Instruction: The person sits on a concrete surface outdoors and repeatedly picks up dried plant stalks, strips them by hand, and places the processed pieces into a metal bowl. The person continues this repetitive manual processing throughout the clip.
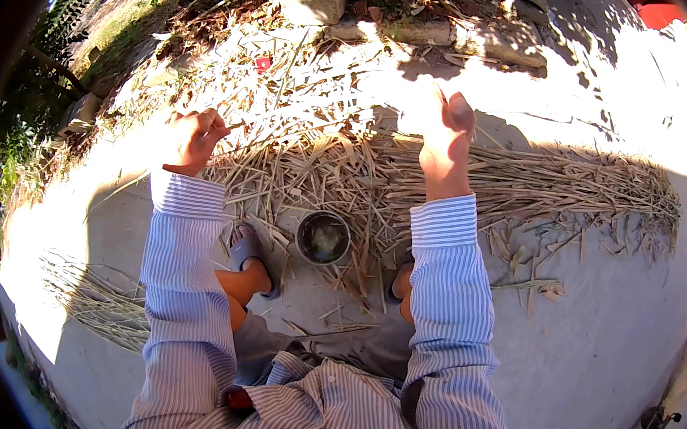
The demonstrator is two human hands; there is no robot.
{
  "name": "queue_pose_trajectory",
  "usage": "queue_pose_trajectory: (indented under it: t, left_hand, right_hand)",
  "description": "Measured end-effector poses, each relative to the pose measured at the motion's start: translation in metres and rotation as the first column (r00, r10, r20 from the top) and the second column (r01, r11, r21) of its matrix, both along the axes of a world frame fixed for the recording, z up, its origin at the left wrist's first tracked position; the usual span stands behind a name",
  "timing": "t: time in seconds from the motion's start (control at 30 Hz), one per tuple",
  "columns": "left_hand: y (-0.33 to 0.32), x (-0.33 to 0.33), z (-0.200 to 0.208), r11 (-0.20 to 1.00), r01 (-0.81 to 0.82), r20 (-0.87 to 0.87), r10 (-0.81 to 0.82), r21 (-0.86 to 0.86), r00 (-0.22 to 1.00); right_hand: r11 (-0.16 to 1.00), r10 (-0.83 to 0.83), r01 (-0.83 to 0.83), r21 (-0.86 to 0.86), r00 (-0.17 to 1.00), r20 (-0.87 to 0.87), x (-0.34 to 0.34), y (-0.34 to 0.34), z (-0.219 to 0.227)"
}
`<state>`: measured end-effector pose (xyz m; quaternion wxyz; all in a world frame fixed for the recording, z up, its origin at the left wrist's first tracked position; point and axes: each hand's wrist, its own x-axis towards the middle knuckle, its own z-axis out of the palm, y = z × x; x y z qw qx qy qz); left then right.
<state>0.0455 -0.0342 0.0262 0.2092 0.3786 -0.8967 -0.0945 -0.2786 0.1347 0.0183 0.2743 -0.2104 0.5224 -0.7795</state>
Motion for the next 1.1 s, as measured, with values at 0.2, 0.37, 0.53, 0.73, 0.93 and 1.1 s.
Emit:
queue_pose_trajectory:
  t: [0.2, 0.37, 0.53, 0.73, 0.93, 1.1]
  left_hand:
    - [0.034, -0.051, -0.007, 0.971, 0.211, -0.126, -0.224, -0.108, 0.966]
    - [0.053, -0.088, -0.017, 0.963, 0.234, -0.466, -0.270, -0.135, 0.842]
    - [0.043, -0.087, -0.018, 0.741, 0.515, -0.888, 0.246, 0.431, 0.389]
    - [0.006, -0.050, -0.025, 0.765, 0.403, -0.820, 0.274, 0.503, 0.503]
    - [-0.018, -0.016, -0.025, 0.865, 0.106, -0.785, 0.386, 0.491, 0.485]
    - [-0.053, 0.033, -0.010, 0.870, 0.057, -0.849, 0.461, 0.490, 0.258]
  right_hand:
    - [0.950, 0.281, -0.279, -0.136, 0.960, -0.007, 0.047, -0.007, 0.000]
    - [0.950, 0.299, -0.300, -0.083, 0.954, -0.026, 0.068, -0.011, 0.001]
    - [0.976, 0.214, -0.216, -0.004, 0.973, -0.087, 0.051, -0.008, -0.003]
    - [0.966, 0.254, -0.257, -0.006, 0.957, -0.139, 0.041, -0.007, -0.005]
    - [0.956, 0.257, -0.271, -0.108, 0.958, -0.126, 0.033, -0.004, -0.009]
    - [0.924, 0.351, -0.365, -0.118, 0.928, -0.123, 0.031, -0.002, 0.002]
